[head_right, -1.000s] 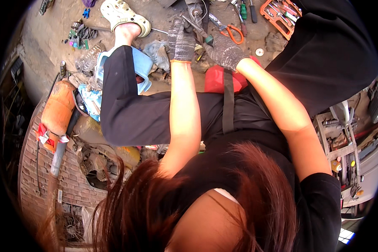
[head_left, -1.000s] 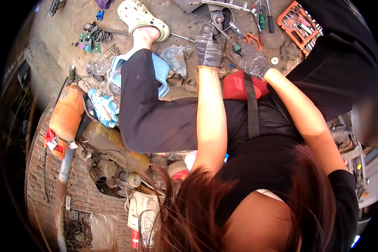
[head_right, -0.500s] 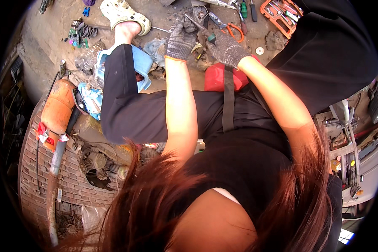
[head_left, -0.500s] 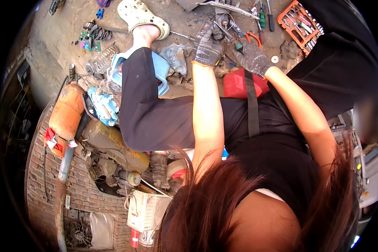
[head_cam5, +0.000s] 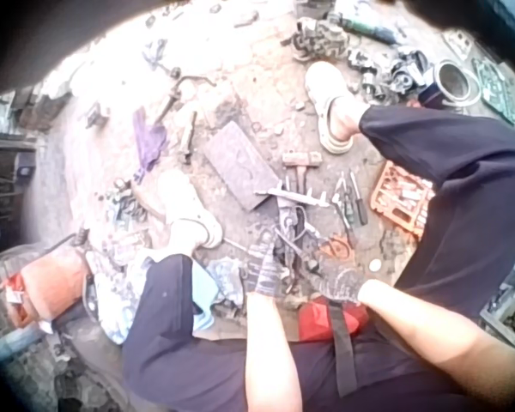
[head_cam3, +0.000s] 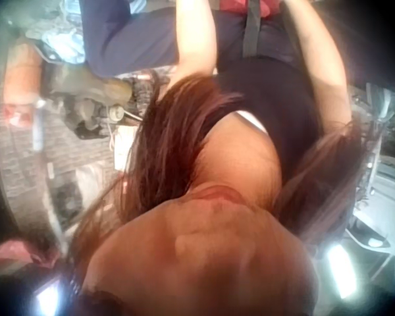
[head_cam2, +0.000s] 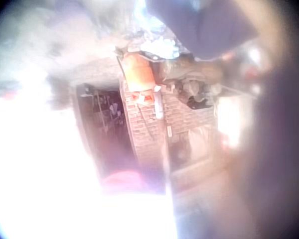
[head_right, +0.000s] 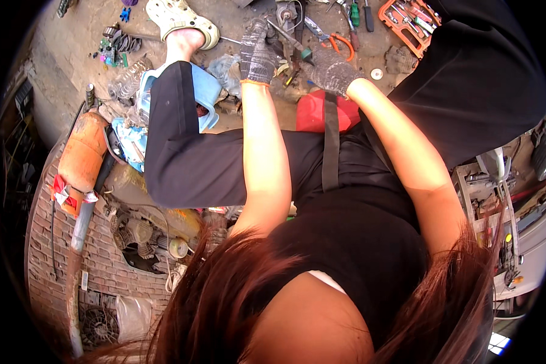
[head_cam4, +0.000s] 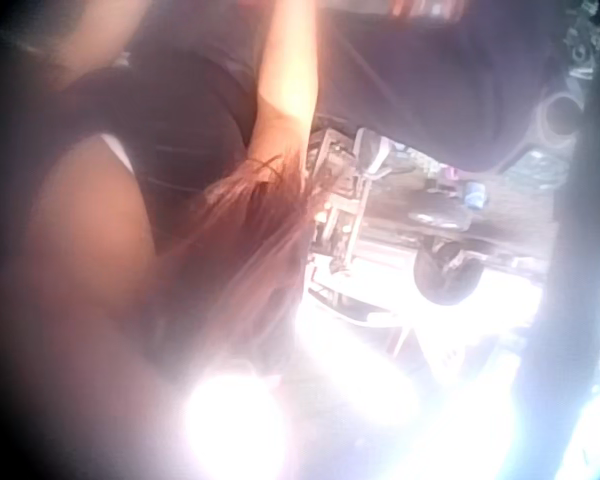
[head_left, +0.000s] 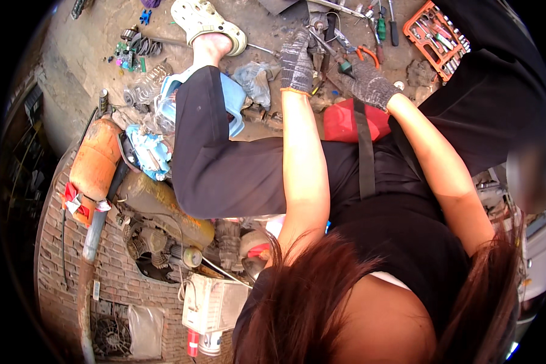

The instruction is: The person sits on the floor and uses pliers and a screwdriver to manipulate and adjust small mechanical components. They repeatedly grip, twist, and pry parts while seated among scattered tools and debris.

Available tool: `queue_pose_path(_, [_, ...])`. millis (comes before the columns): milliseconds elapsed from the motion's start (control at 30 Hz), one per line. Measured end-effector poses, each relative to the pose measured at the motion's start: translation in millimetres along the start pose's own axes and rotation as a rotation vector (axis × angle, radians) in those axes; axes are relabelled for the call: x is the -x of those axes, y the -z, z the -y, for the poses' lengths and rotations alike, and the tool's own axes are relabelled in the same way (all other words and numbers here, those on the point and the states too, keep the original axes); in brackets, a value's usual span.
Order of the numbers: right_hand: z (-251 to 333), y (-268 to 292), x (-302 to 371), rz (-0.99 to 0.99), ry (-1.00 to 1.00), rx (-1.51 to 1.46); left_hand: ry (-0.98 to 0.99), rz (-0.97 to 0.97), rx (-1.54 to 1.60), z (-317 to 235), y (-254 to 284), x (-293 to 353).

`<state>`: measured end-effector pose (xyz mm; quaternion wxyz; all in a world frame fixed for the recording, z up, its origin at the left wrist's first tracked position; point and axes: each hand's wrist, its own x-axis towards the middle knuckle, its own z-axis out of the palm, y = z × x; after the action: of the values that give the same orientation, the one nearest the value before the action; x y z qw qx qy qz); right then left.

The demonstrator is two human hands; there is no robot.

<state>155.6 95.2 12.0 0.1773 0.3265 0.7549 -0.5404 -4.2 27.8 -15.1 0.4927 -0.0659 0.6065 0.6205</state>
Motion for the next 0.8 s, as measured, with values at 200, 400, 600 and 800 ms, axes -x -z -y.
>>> queue_pose_path(200, [17,9,5,-0.067,-0.111,0.011,0.140,0.202,0.588,10,7,-5])
queue_pose_path(400, [0,7,-4,-0.056,-0.034,0.054,0.377,0.078,0.659,-11,-6,6])
queue_pose_path(600, [-24,-1,-6,-0.114,0.064,0.160,0.542,0.100,0.614,-24,-4,11])
queue_pose_path(800, [-18,7,-4,-0.180,0.119,0.236,0.663,0.384,0.808,-32,10,17])
